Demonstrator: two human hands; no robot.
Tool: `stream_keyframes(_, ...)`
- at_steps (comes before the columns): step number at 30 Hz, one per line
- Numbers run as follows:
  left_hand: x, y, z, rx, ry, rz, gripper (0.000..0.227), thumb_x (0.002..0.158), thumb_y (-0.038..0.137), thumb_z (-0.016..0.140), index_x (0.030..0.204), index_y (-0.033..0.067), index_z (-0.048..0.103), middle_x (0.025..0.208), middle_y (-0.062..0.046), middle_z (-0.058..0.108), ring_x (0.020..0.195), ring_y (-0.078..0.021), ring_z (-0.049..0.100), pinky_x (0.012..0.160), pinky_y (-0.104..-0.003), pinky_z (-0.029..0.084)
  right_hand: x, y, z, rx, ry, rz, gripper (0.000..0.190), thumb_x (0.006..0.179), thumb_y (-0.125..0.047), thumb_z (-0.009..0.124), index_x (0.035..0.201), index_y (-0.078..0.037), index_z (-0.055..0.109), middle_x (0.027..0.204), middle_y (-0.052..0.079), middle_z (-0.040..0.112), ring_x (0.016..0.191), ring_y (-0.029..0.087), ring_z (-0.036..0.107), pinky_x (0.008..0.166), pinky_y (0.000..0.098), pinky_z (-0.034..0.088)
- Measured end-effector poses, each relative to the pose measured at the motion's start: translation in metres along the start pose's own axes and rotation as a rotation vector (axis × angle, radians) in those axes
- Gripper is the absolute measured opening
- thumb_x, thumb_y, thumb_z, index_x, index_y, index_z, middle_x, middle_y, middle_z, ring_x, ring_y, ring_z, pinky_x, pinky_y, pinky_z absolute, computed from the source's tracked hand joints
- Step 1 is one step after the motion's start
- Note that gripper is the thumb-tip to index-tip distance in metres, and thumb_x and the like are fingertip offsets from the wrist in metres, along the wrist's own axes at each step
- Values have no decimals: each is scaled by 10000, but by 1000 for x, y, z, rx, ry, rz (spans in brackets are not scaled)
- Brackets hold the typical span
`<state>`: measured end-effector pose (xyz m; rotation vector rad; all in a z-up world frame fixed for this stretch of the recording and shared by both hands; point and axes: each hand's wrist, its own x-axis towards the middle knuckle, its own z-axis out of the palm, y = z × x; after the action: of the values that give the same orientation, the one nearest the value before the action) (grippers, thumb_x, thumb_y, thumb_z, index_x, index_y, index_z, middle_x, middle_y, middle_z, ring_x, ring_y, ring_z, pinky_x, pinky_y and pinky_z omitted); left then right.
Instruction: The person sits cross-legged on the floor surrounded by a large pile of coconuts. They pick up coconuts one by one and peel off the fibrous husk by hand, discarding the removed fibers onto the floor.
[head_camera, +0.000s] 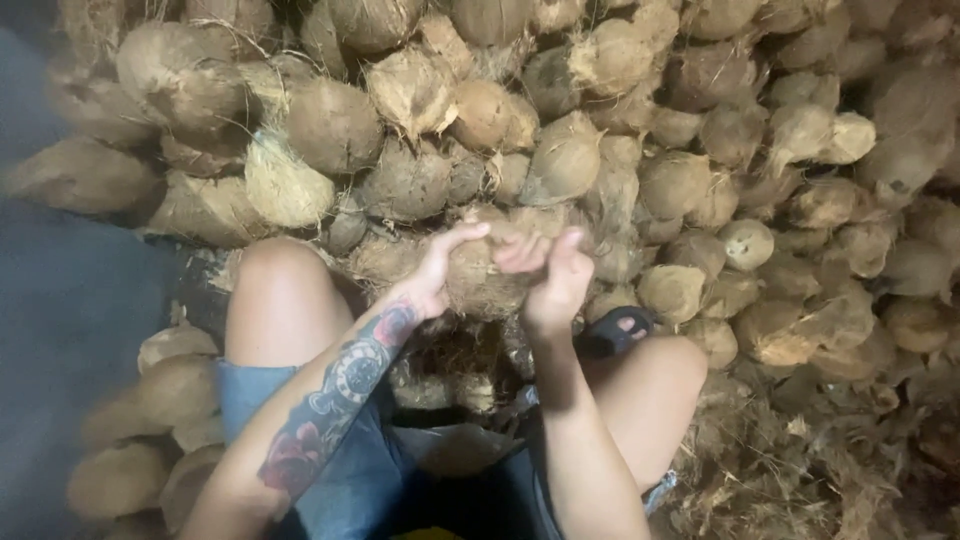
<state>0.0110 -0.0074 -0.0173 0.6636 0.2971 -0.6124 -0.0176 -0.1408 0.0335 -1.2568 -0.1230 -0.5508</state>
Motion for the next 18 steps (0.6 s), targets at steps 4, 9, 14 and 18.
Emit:
stream_keyframes(4, 8, -21, -10, 100, 149, -111, 746, 683, 508, 899, 1263, 77, 712, 1108, -175, 785, 973, -337, 774, 887, -566, 616, -3, 18, -21, 493, 179, 267, 850, 985, -781, 314, 430, -147, 427, 369, 64, 299, 351, 237, 431, 505, 287, 393)
stream_keyframes(9, 2, -19, 0, 51, 140, -145, 808, 692, 515, 876, 1341, 77, 675, 1158, -179, 774, 1034, -357, 765, 950, -577, 596, 1, -16, -13, 707, 310, 369, 808, 930, -802, 384, 420, -176, 385, 351, 24, 242, 315, 205, 343, 442, 315, 327)
stream_keyframes(14, 24, -20, -28, -26, 92, -127, 631, 751, 502, 846, 1214, 90, 727, 1095, -140, 781, 939, -323, 780, 874, -539, 649, 3, -26, -14, 882, 109, 234, 836, 1008, -727, 253, 453, -129, 434, 369, 72, 320, 347, 220, 395, 507, 333, 375)
stream_keyframes(18, -10, -17, 7, -69, 104, -137, 699, 737, 524, 829, 1272, 91, 708, 1166, -146, 756, 1022, -347, 753, 920, -560, 616, 16, -14, -34, 1053, -167, 139, 838, 1020, -717, 192, 569, -128, 582, 514, 92, 547, 523, 221, 569, 661, 356, 490)
